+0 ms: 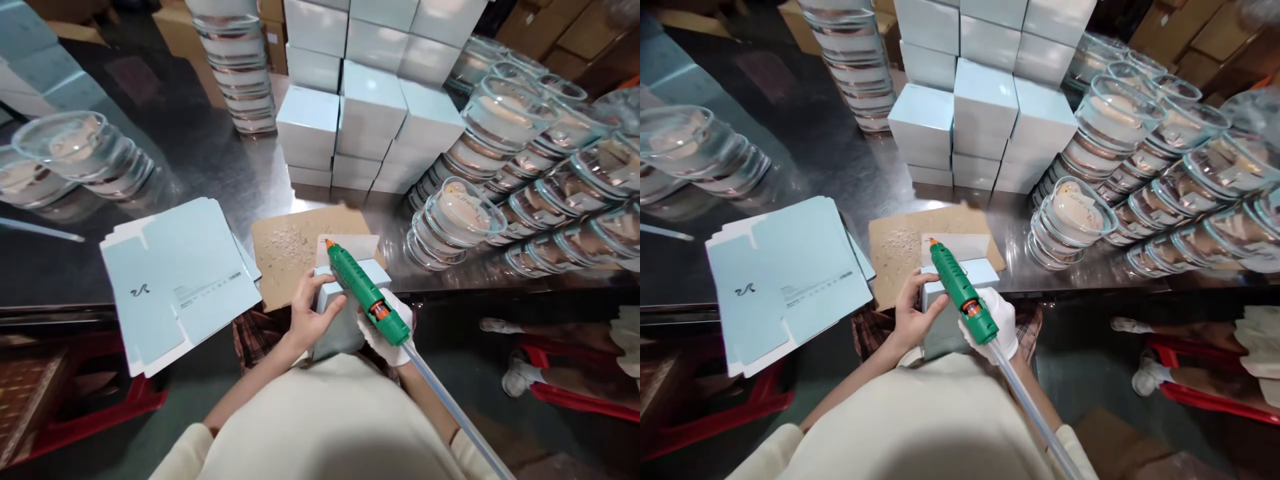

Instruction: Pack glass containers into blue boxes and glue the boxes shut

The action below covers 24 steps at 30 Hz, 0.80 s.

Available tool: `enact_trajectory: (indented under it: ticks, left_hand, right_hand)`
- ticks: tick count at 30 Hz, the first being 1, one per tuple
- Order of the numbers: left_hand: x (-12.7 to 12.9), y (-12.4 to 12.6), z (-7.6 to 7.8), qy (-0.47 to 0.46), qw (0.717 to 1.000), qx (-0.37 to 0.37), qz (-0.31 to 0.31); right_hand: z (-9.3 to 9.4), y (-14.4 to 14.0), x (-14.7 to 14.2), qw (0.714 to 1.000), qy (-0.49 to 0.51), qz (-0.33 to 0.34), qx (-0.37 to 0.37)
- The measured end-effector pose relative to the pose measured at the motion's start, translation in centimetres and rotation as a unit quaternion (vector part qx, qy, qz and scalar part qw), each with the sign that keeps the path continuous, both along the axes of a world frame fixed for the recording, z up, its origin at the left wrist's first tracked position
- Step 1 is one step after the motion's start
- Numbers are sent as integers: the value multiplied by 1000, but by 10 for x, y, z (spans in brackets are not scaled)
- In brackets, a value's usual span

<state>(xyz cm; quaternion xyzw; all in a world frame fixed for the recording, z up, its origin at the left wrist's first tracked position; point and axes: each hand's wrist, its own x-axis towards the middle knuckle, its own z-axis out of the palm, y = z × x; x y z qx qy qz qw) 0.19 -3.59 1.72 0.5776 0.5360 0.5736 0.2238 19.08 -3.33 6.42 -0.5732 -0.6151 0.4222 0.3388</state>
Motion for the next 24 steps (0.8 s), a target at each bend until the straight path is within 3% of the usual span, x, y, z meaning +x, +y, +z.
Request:
enact_trajectory:
  ticks: [6, 9, 12, 17, 20, 24]
  left_hand:
    - [-7, -4, -8, -14, 999, -18, 31]
    - [-15, -5, -11, -17, 999, -15, 43]
    - [-23, -7, -12, -15, 999, -9, 46]
    - [-30, -7, -10, -22, 999, -1, 40]
    - [-30, -6, -9, -53, 998, 14, 22]
    - [-28, -3, -12, -90, 996, 22, 0]
  right_hand:
    - [-13, 1, 23, 987, -56, -81, 126]
    - [-20, 6, 41, 984, -34, -157, 75]
    - [-27, 24, 41, 975, 23, -221, -15]
    - [-39, 78, 11, 969, 61, -215, -106]
    - [-33, 98, 17, 968, 32, -211, -136]
    - [-9, 94, 43, 969, -31, -224, -97]
